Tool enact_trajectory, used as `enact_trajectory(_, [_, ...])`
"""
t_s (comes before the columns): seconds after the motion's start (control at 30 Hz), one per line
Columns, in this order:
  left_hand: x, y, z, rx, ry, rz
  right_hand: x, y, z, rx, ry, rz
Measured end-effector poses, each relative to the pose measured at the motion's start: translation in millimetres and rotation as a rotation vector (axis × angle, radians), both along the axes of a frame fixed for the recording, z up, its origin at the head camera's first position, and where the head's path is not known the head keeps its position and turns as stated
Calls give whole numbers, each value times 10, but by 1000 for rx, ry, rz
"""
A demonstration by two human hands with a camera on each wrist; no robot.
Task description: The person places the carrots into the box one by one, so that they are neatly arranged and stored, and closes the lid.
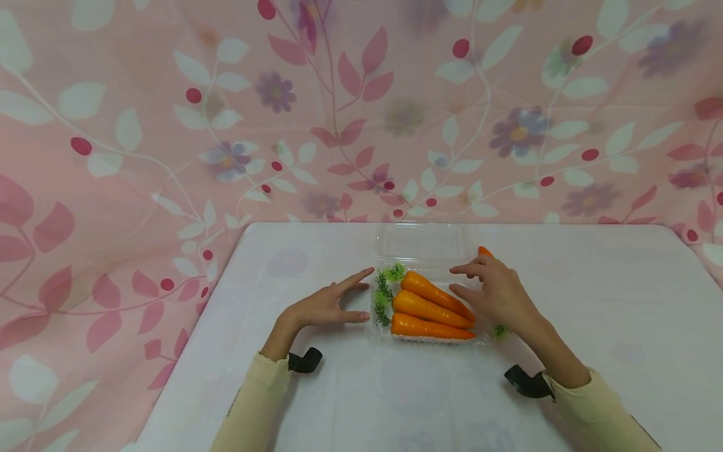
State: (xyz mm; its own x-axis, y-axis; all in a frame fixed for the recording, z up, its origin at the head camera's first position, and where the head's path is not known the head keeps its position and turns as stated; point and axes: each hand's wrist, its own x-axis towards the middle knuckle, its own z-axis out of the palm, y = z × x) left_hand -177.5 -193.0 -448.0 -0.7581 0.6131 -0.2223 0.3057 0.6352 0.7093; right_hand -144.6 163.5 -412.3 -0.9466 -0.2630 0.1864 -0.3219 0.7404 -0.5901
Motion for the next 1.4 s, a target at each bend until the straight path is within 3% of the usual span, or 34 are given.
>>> enact_trajectory(0.33, [0,-4,-3,6,-6,0,-6,105,-22,-7,25,-14])
enact_trajectory(0.63, [8,10,23,5,-8,-3,20,191,-29,-22,122,-25])
enact_trajectory(0.87, [13,14,25,7,-9,-1,46,296,-43,-46,149,-51])
enact_trajectory(1.4, [12,12,24,7,-7,0,57,488,-87,-47,137,-129])
